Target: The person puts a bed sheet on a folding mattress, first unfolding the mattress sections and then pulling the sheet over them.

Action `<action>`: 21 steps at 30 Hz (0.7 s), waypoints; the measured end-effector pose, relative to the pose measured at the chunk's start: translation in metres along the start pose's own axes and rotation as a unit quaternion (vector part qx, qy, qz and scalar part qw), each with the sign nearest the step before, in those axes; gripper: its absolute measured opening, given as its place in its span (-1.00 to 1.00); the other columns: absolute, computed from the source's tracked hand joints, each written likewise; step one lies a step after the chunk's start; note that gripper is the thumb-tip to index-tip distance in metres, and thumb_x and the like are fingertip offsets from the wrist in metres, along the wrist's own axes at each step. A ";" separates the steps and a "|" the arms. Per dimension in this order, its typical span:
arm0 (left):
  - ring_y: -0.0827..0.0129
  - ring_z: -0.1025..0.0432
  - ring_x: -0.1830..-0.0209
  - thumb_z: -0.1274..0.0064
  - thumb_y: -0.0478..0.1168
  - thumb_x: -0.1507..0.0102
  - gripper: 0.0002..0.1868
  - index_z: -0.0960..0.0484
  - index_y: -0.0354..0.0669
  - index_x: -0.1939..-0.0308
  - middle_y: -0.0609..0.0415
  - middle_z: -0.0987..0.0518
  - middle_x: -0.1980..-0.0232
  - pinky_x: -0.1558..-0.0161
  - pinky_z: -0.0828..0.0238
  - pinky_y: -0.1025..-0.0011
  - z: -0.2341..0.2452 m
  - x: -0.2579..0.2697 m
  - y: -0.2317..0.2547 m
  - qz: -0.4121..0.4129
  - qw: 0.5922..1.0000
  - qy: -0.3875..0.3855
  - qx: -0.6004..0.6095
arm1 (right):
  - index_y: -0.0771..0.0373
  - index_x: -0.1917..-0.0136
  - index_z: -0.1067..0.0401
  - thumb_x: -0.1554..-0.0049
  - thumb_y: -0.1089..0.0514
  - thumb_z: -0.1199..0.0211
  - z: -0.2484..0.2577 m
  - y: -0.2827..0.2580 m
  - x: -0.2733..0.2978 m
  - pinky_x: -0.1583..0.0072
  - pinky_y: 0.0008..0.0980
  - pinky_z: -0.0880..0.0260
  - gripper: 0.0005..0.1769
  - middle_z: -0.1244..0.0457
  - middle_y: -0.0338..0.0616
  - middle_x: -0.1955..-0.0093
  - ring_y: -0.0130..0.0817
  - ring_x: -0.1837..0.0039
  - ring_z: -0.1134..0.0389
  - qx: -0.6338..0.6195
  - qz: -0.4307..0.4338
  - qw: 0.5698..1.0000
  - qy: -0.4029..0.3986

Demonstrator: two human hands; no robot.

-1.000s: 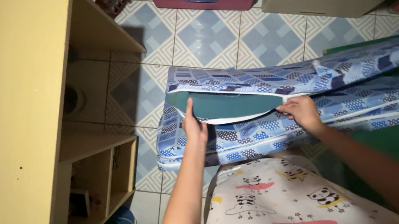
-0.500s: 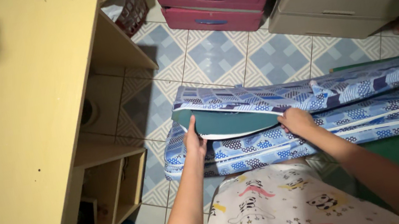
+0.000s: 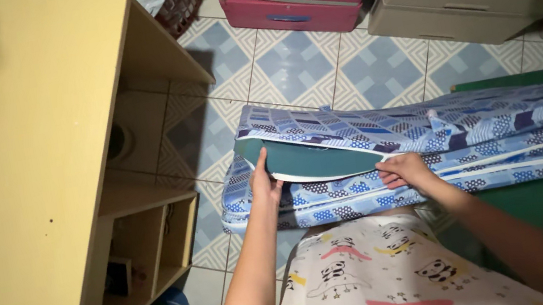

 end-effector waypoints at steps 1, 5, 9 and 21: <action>0.21 -0.61 0.17 -0.32 -0.08 -0.16 -0.57 -0.57 -0.19 0.01 0.02 -0.66 0.12 0.17 -0.68 0.16 -0.004 -0.001 0.001 0.002 1.000 -0.003 0.005 | 0.39 0.12 -0.60 -0.05 -0.06 -0.44 -0.001 0.006 -0.003 0.18 -0.42 -0.49 -0.59 -0.44 -0.09 0.22 -0.42 0.25 -0.46 -0.076 0.007 0.997 0.001; 0.18 -0.61 0.09 -0.31 -0.10 -0.18 -0.56 -0.58 -0.20 -0.05 -0.01 -0.66 0.04 0.09 -0.65 0.15 -0.017 -0.002 0.004 -0.004 0.999 -0.026 0.028 | 0.38 0.10 -0.57 -0.08 0.01 -0.42 0.003 0.008 -0.008 0.24 -0.45 -0.48 -0.66 -0.43 -0.11 0.19 -0.48 0.27 -0.46 -0.140 0.021 0.988 0.056; 0.19 -0.61 0.09 -0.29 -0.07 -0.20 -0.56 -0.57 -0.19 -0.07 -0.01 -0.66 0.04 0.08 -0.64 0.15 -0.016 -0.006 0.006 0.002 1.000 -0.024 0.013 | 0.40 0.17 -0.55 -0.16 0.08 -0.23 0.009 -0.019 -0.008 0.33 -0.35 -0.42 -0.70 -0.41 -0.07 0.29 -0.36 0.38 -0.39 -0.012 0.016 0.997 0.068; 0.17 -0.60 0.09 -0.31 -0.05 -0.19 -0.52 -0.55 -0.23 -0.07 -0.03 -0.64 0.04 0.07 -0.65 0.12 -0.010 0.006 0.009 -0.018 1.000 0.007 0.000 | 0.38 0.25 -0.53 -0.18 -0.02 -0.25 0.007 -0.048 0.013 0.33 -0.29 -0.42 -0.60 -0.39 -0.01 0.36 -0.33 0.40 -0.37 0.109 0.036 0.992 0.050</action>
Point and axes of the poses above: each hand's wrist, its own x-axis away from the middle knuckle, its own z-axis out of the back of the hand, y = z × x, the point moved 9 cm from there along -x, towards the middle knuckle
